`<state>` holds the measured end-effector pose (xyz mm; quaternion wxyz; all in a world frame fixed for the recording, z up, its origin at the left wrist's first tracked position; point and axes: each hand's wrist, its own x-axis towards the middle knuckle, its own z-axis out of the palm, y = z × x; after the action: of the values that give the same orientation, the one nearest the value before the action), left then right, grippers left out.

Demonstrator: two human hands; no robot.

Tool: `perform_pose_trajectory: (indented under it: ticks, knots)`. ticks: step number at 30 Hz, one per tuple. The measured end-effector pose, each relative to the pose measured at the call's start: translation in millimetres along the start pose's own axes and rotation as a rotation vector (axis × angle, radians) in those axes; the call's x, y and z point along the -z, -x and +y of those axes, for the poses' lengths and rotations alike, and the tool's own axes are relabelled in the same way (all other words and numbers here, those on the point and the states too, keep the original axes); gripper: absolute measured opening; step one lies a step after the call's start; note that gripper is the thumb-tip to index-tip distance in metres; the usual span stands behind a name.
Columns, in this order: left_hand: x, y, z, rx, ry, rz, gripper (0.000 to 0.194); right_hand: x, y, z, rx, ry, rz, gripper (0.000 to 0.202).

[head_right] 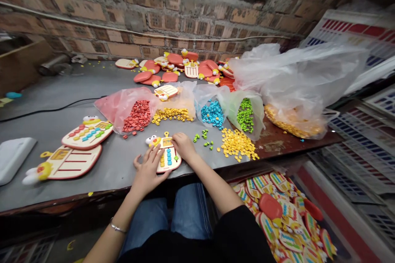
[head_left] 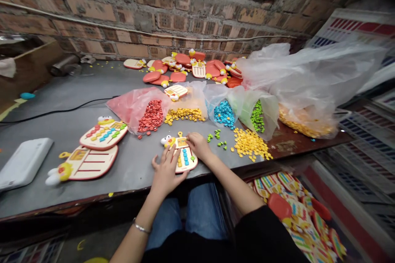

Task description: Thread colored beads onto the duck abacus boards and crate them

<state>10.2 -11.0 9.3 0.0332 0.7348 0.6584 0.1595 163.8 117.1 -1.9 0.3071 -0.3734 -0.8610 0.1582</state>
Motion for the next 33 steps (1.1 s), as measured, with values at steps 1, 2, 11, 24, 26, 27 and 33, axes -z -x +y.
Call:
perform_pose_trajectory:
  ticks: [1, 2, 11, 24, 26, 27, 33]
  knots:
    - [-0.1, 0, 0, -0.001, 0.002, -0.004, 0.064, -1, 3, -1, 0.009, 0.044, 0.007, 0.007]
    - [-0.3, 0, 0, -0.001, 0.005, -0.006, 0.063, 1, 6, -2, 0.016, 0.074, 0.013, 0.007]
    - [0.3, 0, 0, 0.007, 0.033, -0.016, 0.064, 48, 27, 14, -0.08, 0.126, -0.019, 0.008]
    - [0.0, -1, 0, 0.007, 0.025, 0.0, 0.065, 25, 0, 7, -0.097, -0.022, 0.05, 0.018]
    - [1.0, -1, 0, 0.011, 0.021, -0.002, 0.064, 15, -5, 0, -0.073, -0.04, 0.008, 0.019]
    - [1.7, -1, 1, 0.011, 0.019, -0.006, 0.064, 10, -7, -1, -0.065, -0.044, -0.004, 0.019]
    - [2.9, -1, 1, 0.013, 0.022, -0.019, 0.064, 1, -8, 4, -0.132, -0.071, 0.066, 0.007]
